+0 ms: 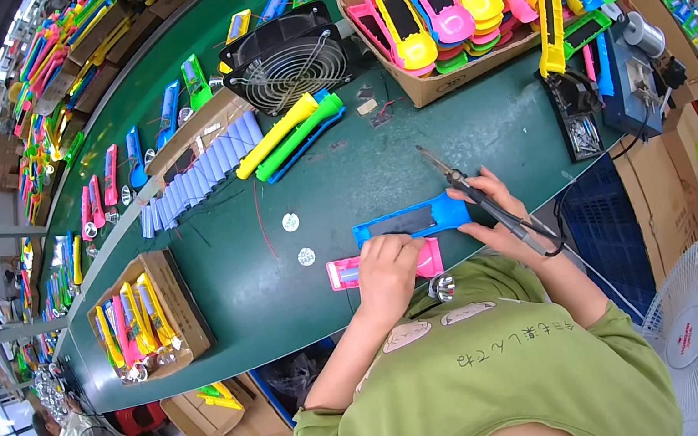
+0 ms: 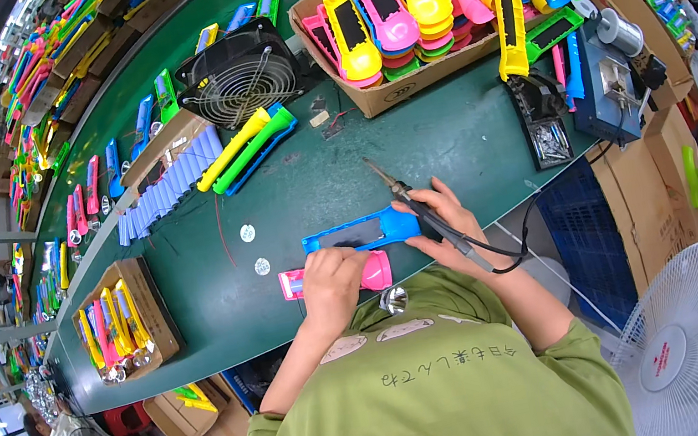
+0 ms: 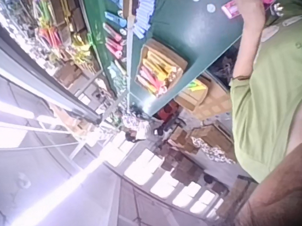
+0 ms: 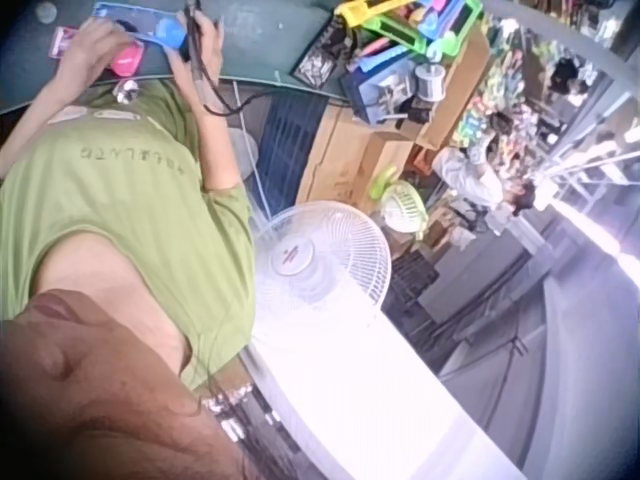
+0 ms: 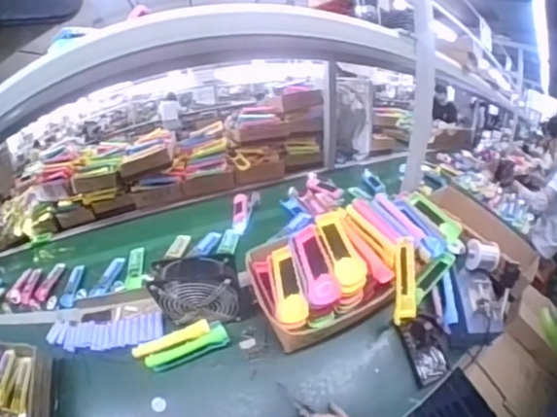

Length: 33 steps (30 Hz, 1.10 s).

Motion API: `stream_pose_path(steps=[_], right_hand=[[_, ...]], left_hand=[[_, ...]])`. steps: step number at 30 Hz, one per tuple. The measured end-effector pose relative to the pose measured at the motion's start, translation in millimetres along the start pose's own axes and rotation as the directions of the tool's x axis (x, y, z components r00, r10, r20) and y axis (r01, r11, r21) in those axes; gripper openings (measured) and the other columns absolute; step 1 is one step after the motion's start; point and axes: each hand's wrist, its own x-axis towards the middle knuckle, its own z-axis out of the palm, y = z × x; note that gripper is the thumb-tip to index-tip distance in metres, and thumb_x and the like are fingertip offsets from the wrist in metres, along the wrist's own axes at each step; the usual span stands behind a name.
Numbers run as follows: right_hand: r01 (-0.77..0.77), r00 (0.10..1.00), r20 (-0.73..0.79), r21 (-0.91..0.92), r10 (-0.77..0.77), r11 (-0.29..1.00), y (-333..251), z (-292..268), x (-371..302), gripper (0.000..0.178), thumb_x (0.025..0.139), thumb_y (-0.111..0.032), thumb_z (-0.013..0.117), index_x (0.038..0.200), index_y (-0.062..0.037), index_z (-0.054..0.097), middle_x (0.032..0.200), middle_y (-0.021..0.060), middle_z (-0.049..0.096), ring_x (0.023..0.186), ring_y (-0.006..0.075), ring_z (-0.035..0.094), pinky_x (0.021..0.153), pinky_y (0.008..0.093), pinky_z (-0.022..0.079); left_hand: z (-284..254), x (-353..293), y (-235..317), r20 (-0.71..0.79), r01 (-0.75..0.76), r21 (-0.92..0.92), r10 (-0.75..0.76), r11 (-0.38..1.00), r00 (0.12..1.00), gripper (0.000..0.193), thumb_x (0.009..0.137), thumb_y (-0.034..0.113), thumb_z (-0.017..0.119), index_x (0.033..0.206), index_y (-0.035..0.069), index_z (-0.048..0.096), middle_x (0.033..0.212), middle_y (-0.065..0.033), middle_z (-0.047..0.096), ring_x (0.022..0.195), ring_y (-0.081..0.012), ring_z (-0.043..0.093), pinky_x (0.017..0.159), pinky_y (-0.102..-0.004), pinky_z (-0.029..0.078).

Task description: The person solders internal wires, battery springs, and other electronic components into plastic LED housings using a soldering iron, then covers the components with plastic covers.

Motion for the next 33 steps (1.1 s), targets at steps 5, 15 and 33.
stream_pose_path(steps=[5, 15, 33], right_hand=[[0.171, 0.984, 0.046, 0.059, -0.174, 0.983, 7, 16, 7, 0.058, 0.068, -0.009, 0.073, 0.117, -0.0075, 0.042, 0.101, 0.0065, 0.063, 0.096, 0.0249, 0.06, 0.102, 0.0475, 0.032], [0.282, 0.946, -0.145, -0.062, -0.289, 0.957, -3, -16, 15, 0.019, 0.069, -0.002, 0.07, 0.085, 0.0004, 0.061, 0.081, 0.0078, 0.063, 0.068, 0.0203, 0.064, 0.076, 0.0375, 0.051], [-0.367, 0.91, 0.064, 0.582, 0.41, 0.726, 14, 5, 7, 0.015, 0.076, -0.002, 0.065, 0.087, 0.0048, 0.058, 0.077, 0.0081, 0.061, 0.063, 0.0116, 0.06, 0.059, 0.0232, 0.049]], left_hand=[[2, 11, 0, -0.082, 0.157, -0.085, -0.164, 0.984, 0.983, 0.018, 0.068, 0.003, 0.058, 0.085, 0.003, 0.063, 0.079, -0.0095, 0.057, 0.073, -0.0256, 0.055, 0.067, -0.0357, 0.042], [-3, 23, -17, 0.119, 0.332, 0.023, -0.333, 0.943, 0.936, 0.007, 0.065, 0.003, 0.062, 0.071, 0.006, 0.066, 0.068, -0.0126, 0.058, 0.061, -0.0277, 0.059, 0.056, -0.0357, 0.049], [-1, 25, -15, 0.132, 0.364, 0.042, -0.366, 0.931, 0.921, 0.007, 0.065, 0.004, 0.06, 0.07, 0.004, 0.065, 0.069, -0.0138, 0.058, 0.062, -0.0297, 0.059, 0.057, -0.0376, 0.049]])
